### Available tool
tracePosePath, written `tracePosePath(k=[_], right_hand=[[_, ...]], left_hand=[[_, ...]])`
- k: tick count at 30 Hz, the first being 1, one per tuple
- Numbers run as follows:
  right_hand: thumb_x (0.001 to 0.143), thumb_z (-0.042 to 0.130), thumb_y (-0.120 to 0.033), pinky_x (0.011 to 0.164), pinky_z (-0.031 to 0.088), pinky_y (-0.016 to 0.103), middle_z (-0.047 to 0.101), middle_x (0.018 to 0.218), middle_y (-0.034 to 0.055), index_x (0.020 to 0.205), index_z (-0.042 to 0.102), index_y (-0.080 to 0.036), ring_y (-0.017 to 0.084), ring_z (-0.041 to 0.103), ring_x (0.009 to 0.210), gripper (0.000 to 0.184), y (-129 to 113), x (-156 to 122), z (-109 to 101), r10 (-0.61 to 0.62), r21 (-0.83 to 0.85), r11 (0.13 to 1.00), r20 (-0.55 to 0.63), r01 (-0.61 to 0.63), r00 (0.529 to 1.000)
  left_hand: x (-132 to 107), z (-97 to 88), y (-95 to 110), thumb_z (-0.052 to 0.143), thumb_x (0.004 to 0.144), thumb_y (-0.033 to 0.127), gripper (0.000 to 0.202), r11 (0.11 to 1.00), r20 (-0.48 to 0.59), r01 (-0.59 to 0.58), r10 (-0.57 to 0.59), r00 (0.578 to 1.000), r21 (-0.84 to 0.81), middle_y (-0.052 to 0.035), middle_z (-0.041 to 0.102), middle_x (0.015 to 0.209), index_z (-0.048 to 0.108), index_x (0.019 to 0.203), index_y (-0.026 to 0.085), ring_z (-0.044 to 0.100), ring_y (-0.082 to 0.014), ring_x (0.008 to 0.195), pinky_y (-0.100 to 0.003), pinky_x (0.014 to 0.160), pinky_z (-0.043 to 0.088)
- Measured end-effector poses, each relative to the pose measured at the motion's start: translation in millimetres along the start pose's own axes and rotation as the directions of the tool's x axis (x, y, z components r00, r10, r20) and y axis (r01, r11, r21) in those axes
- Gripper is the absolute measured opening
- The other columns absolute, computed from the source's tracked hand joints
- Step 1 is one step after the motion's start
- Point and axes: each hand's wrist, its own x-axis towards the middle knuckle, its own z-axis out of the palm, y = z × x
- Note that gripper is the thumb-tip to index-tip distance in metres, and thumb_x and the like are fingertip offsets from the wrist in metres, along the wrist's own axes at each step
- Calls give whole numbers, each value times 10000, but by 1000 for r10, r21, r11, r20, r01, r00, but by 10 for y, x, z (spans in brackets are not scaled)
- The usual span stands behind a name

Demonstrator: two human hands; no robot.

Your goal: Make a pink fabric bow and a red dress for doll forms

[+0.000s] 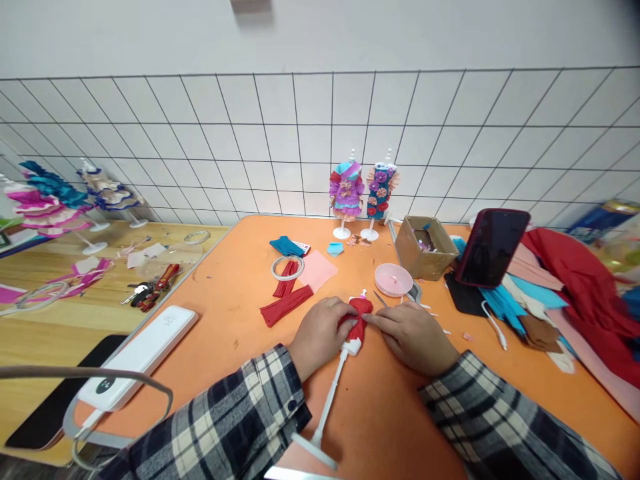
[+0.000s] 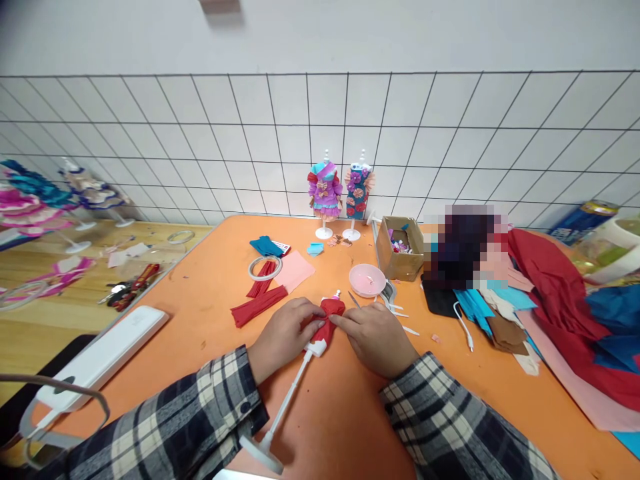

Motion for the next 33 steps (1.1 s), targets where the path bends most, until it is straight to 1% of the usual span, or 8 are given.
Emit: tracePosePath(k=[6, 15, 17, 19, 22, 24, 27, 33], right_hand=[[918, 485, -147, 719, 353, 324, 716, 947, 48, 1171, 658, -238, 159, 608, 781, 320, 8, -8, 14, 15, 27, 1000, 0, -15, 1000], [937, 437, -178, 776, 442, 305, 723, 1023, 46, 1203, 618, -239, 169, 654, 890, 327, 20, -16, 91, 180, 231, 954, 63, -189, 982], [931, 444, -189, 771, 458, 306, 722, 1048, 53, 1221, 596, -223, 176, 661, 888, 329, 32, -26, 99, 210, 264, 940, 45, -214, 977], [932, 449, -208, 750, 468, 304, 726, 1023, 47, 1166, 614, -218, 181, 665, 869, 287, 45, -33, 101, 247, 276, 931, 10, -240, 969], [926, 468, -214, 758, 475, 306, 714, 977, 53, 1076, 641, -205, 193, 652, 890, 229, 55, -13, 106, 295, 253, 931, -92, -264, 951], [923, 482, -201, 808, 470, 321, 695, 1022, 69, 1121, 637, -203, 206, 626, 951, 252, 57, 24, 127, 270, 211, 949, -157, -235, 950], [942, 494, -215, 848, 449, 343, 677, 1080, 72, 1177, 642, -241, 212, 592, 977, 279, 60, 99, 187, 180, 160, 976, -186, -150, 966], [949, 524, -263, 849, 412, 353, 686, 1099, 57, 1088, 698, -270, 202, 566, 970, 222, 66, 172, 255, 94, 129, 989, -186, -71, 978]], left_hand=[[2, 5, -9, 589, 891, 235, 136, 1000, -6, -3, 3, 1000, -6, -46, 658, 919, 683, 990, 224, 608, -190, 873, -290, 774, 468], [2, 16, -9, 584, 890, 212, 143, 1000, 0, -4, 4, 1000, -12, -45, 650, 935, 671, 1004, 215, 610, -188, 884, -284, 788, 472], [0, 19, -11, 581, 890, 206, 145, 1000, -1, -5, 5, 1000, -19, -43, 651, 938, 670, 1004, 219, 609, -187, 890, -284, 794, 473], [0, 21, -12, 582, 887, 200, 149, 1000, -7, -5, 5, 1000, -25, -41, 652, 938, 670, 1005, 223, 609, -188, 892, -286, 798, 473], [1, 22, -8, 588, 879, 192, 161, 1000, -16, -11, 11, 1000, -28, -41, 653, 932, 673, 1011, 227, 608, -189, 880, -290, 788, 472], [2, 21, -2, 590, 875, 187, 160, 999, -27, -17, 16, 1000, -31, -41, 654, 921, 675, 1005, 226, 609, -188, 870, -291, 783, 472], [2, 22, 4, 592, 878, 182, 149, 999, -38, -17, 16, 999, -35, -41, 655, 909, 676, 994, 220, 608, -187, 866, -290, 784, 472], [1, 37, -9, 601, 885, 204, 147, 999, -38, -43, 43, 998, -11, -46, 663, 930, 671, 1014, 212, 605, -192, 893, -300, 811, 465]])
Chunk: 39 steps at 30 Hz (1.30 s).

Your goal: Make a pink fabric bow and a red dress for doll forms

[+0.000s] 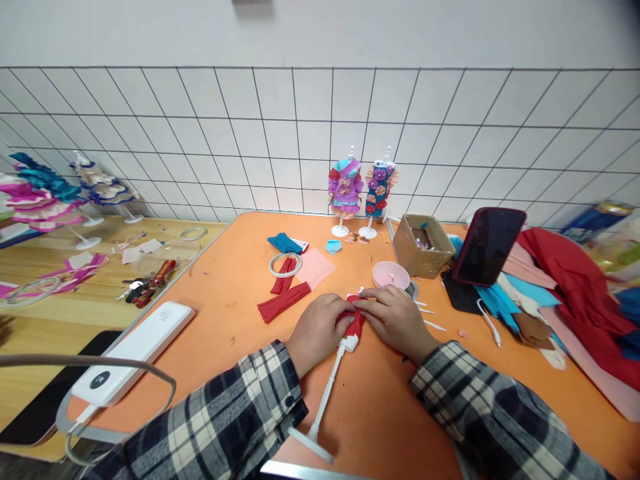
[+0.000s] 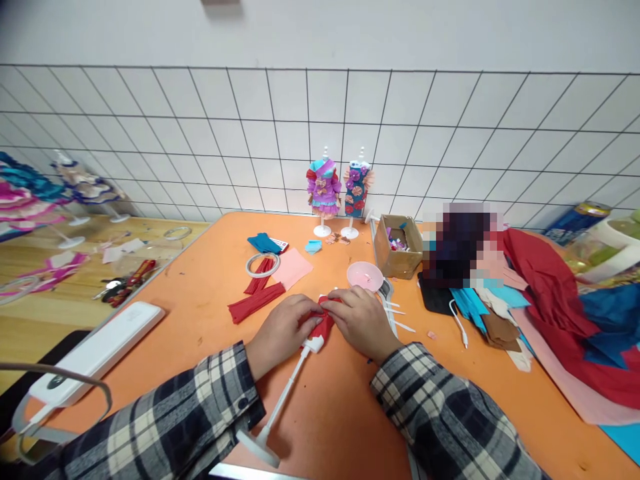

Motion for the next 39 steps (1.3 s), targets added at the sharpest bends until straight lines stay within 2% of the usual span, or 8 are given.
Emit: tracePosePath(k=[6, 11, 16, 20, 25, 31, 36, 39], right_hand=[[944, 545, -266, 822, 375, 336, 706, 1079, 30, 955, 721, -262, 183, 568, 948, 176, 16, -27, -27, -5, -20, 1000, -48, 4, 999], [925, 579, -244, 798, 369, 324, 717, 1047, 15, 939, 719, -259, 172, 584, 917, 141, 28, -46, -37, -16, -14, 1000, -76, 15, 997], [919, 581, -231, 784, 376, 327, 726, 1019, 14, 934, 732, -273, 169, 588, 886, 158, 47, -76, -37, -90, -27, 996, -74, 88, 993], [929, 547, -212, 831, 407, 355, 710, 1111, 38, 998, 733, -270, 188, 589, 910, 206, 51, -80, -57, -159, -65, 985, 7, 159, 987], [929, 527, -218, 843, 441, 396, 651, 1259, 37, 1108, 704, -276, 209, 601, 928, 258, 106, -135, -154, -214, -63, 972, 157, 226, 964], [884, 497, -125, 901, 452, 424, 521, 1412, 76, 1232, 637, -297, 242, 569, 1143, 412, 123, -187, -187, -176, -33, 983, 116, 181, 978], [825, 533, -88, 917, 450, 451, 452, 1469, 80, 1221, 643, -328, 258, 556, 1178, 476, 88, -174, -131, -150, -31, 987, 179, 158, 972], [825, 523, -82, 946, 439, 461, 451, 1471, 71, 1212, 651, -333, 256, 533, 1209, 479, 109, -180, -134, -147, 4, 989, 153, 148, 977]], left_hand=[[-6, 4, -9, 604, 889, 210, 107, 1000, -19, -12, 12, 1000, 21, -50, 671, 943, 666, 976, 205, 600, -201, 914, -319, 838, 460], [-12, 5, -5, 609, 884, 206, 105, 1000, -40, -23, 24, 999, 12, -62, 667, 954, 670, 970, 203, 592, -210, 932, -336, 849, 464], [-3, 2, 4, 618, 869, 175, 129, 999, -43, -51, 52, 998, 20, -63, 674, 959, 678, 982, 192, 593, -213, 934, -346, 853, 475], [6, -15, 4, 576, 900, 175, 157, 994, -46, -109, 109, 993, 12, -67, 695, 992, 696, 997, 194, 608, -207, 960, -348, 883, 474], [3, -69, 12, 619, 884, 324, 200, 992, -26, -123, 124, 992, 12, -73, 710, 1000, 716, 1004, 198, 621, -222, 962, -374, 891, 466], [-23, -90, 12, 665, 805, 217, 221, 995, -33, -99, 100, 994, 21, -59, 713, 1021, 715, 1020, 209, 622, -226, 948, -383, 881, 464], [-25, -87, 5, 661, 805, 211, 217, 997, -32, -83, 83, 996, 9, -59, 706, 1034, 712, 1016, 208, 616, -227, 959, -382, 892, 461], [-24, -97, -3, 658, 814, 225, 220, 998, -12, -67, 67, 998, -1, -62, 702, 1030, 712, 1026, 207, 613, -229, 957, -383, 889, 465]])
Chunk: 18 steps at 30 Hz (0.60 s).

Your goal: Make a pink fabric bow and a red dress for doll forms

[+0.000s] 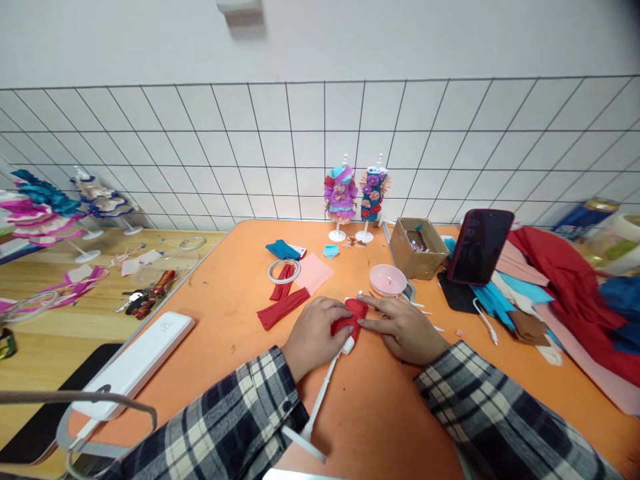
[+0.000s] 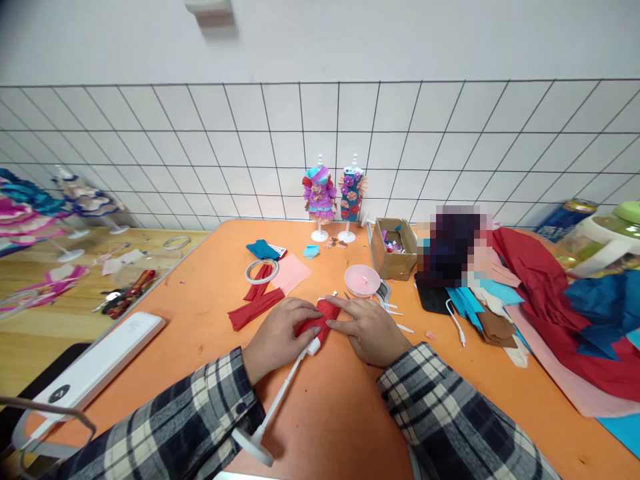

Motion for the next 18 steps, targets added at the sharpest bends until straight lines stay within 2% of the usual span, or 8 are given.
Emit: tracePosePath(k=[7, 9, 12, 14, 15, 16, 17, 18], right_hand=[[825, 500, -66, 947, 433, 485, 390, 1510, 78, 1223, 643, -337, 276, 505, 1241, 502, -21, 9, -11, 30, -7, 1000, 45, -30, 999], [841, 489, -79, 952, 433, 476, 434, 1478, 82, 1208, 653, -332, 268, 515, 1222, 475, -16, 6, -15, 62, 13, 998, -1, -62, 998], [863, 461, -109, 897, 470, 408, 602, 1278, 110, 1155, 687, -262, 241, 577, 1102, 400, 27, -1, -58, 206, 89, 976, -116, -197, 972], [844, 471, -133, 817, 490, 361, 678, 1063, 111, 1044, 726, -206, 227, 613, 965, 332, 45, 2, -123, 342, 178, 931, -123, -318, 932], [832, 485, -150, 764, 492, 333, 689, 953, 99, 966, 741, -188, 213, 621, 883, 292, 38, 5, -164, 406, 248, 892, -68, -378, 911], [833, 492, -180, 697, 487, 300, 684, 837, 82, 882, 748, -174, 189, 616, 780, 260, 13, 9, -205, 452, 338, 832, 44, -439, 891], [848, 495, -229, 622, 469, 267, 657, 719, 60, 810, 747, -160, 158, 592, 668, 265, -29, 14, -241, 461, 437, 744, 213, -506, 862], [869, 495, -291, 547, 437, 234, 612, 616, 34, 771, 746, -149, 125, 547, 564, 305, -91, 20, -267, 410, 524, 625, 411, -579, 815]], left_hand=[[-15, -13, 9, 605, 851, 212, 254, 1000, 19, -16, 16, 1000, 3, -82, 645, 1068, 715, 1078, 242, 589, -232, 994, -378, 887, 461], [-17, -41, 24, 591, 869, 257, 265, 1000, 21, 3, -2, 1000, -17, -83, 637, 1073, 699, 1111, 250, 584, -235, 1007, -383, 902, 455], [-6, -140, 16, 553, 895, 383, 361, 986, -15, 150, -151, 988, -73, -90, 638, 1080, 625, 1206, 215, 595, -229, 981, -358, 858, 470], [15, -224, -17, 494, 909, 474, 395, 949, 5, 304, -304, 953, -84, -84, 665, 973, 641, 1124, 176, 619, -217, 859, -328, 747, 479], [29, -260, -35, 459, 914, 507, 412, 929, 38, 363, -362, 932, -72, -75, 673, 899, 663, 1035, 169, 621, -212, 794, -317, 694, 468], [43, -288, -51, 436, 915, 530, 435, 913, 63, 404, -400, 914, -54, -69, 676, 848, 673, 958, 167, 619, -210, 754, -309, 660, 453], [56, -303, -60, 420, 913, 547, 457, 902, 92, 429, -425, 901, -35, -67, 678, 813, 676, 898, 168, 618, -209, 731, -304, 640, 437], [67, -304, -63, 416, 907, 561, 474, 895, 112, 445, -440, 891, -19, -68, 681, 797, 677, 858, 169, 620, -210, 723, -301, 630, 424]])
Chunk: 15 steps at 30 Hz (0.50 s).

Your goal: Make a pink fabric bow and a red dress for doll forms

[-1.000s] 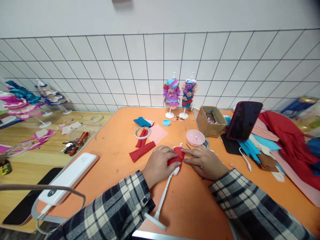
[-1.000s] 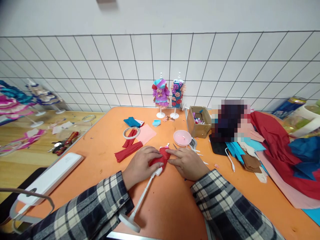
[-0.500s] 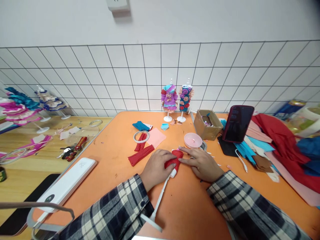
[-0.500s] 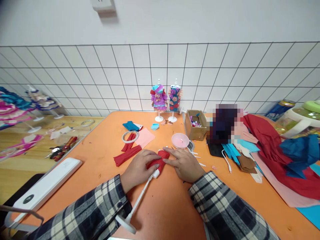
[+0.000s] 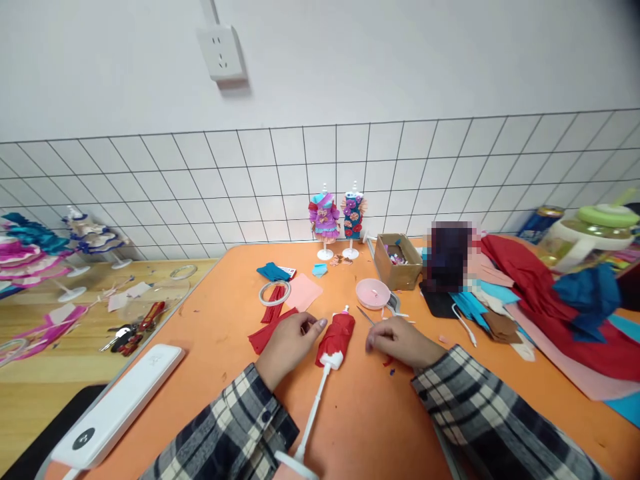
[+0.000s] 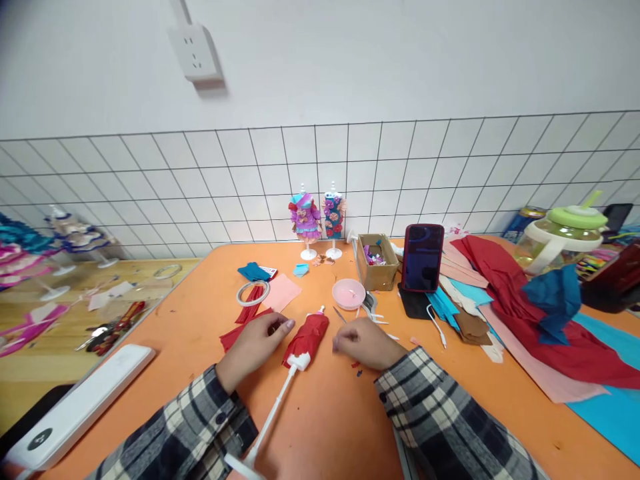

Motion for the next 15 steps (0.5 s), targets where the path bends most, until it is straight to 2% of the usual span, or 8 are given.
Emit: tracePosePath(k=[1, 3, 4, 5, 8, 11, 13, 15], right_hand=[[885, 495, -358, 477, 392, 208, 562, 536, 7, 770, 748, -140, 96, 489, 475, 353, -59, -30, 42, 71, 129, 987, 214, -100, 974], [873, 522, -461, 389, 317, 179, 509, 461, -33, 863, 751, -134, 63, 399, 363, 399, -172, -75, 182, 122, 273, 908, 553, -317, 824], [857, 542, -478, 362, 302, 172, 524, 459, -41, 935, 740, -141, 57, 383, 330, 397, -220, -84, 270, 135, 301, 866, 627, -398, 768], [848, 549, -486, 345, 302, 169, 541, 461, -44, 984, 722, -151, 56, 378, 305, 400, -260, -82, 361, 149, 332, 828, 647, -452, 748], [837, 541, -531, 362, 377, 164, 631, 589, -16, 1009, 662, -172, 53, 434, 328, 417, -333, -18, 597, 166, 501, 743, 504, -443, 848], [805, 597, -520, 434, 463, 179, 681, 940, 66, 1064, 612, -188, 105, 610, 589, 422, -378, 101, 739, 139, 602, 766, 184, -224, 973], [788, 651, -416, 561, 528, 219, 663, 1060, 85, 1163, 575, -198, 161, 654, 827, 440, -430, 188, 796, 71, 583, 812, -66, -19, 995], [792, 649, -309, 732, 546, 279, 688, 1020, 76, 1183, 575, -185, 187, 659, 926, 417, -509, 270, 833, -7, 556, 821, -221, 132, 975]], left_hand=[[6, 11, 6, 423, 896, 574, 483, 1000, 8, 12, -12, 1000, 13, -71, 685, 789, 678, 830, 170, 623, -211, 721, -298, 624, 412], [6, 67, 21, 457, 865, 598, 490, 999, 17, 23, -23, 1000, 28, -72, 687, 771, 676, 752, 175, 626, -217, 726, -295, 620, 392], [3, 104, 25, 486, 843, 604, 485, 1000, 19, 26, -26, 999, 15, -68, 683, 749, 668, 702, 177, 624, -220, 721, -294, 618, 385], [3, 142, 25, 524, 819, 601, 470, 1000, 18, 30, -30, 999, -8, -60, 675, 718, 655, 661, 178, 621, -222, 706, -294, 612, 381], [19, 227, 3, 613, 768, 547, 381, 993, 27, 47, -45, 999, -104, -24, 655, 651, 640, 702, 173, 613, -206, 635, -285, 577, 396], [50, 237, 5, 619, 796, 493, 368, 959, -34, 19, -30, 999, -284, -13, 674, 717, 600, 950, 160, 647, -195, 675, -279, 603, 458], [52, 208, 48, 621, 820, 457, 381, 862, -144, -70, -3, 990, -501, -22, 682, 780, 538, 1042, 160, 668, -195, 750, -293, 671, 499], [22, 165, 110, 637, 826, 432, 384, 728, -252, -166, -10, 968, -666, -40, 684, 852, 501, 1074, 172, 676, -202, 815, -312, 711, 522]])
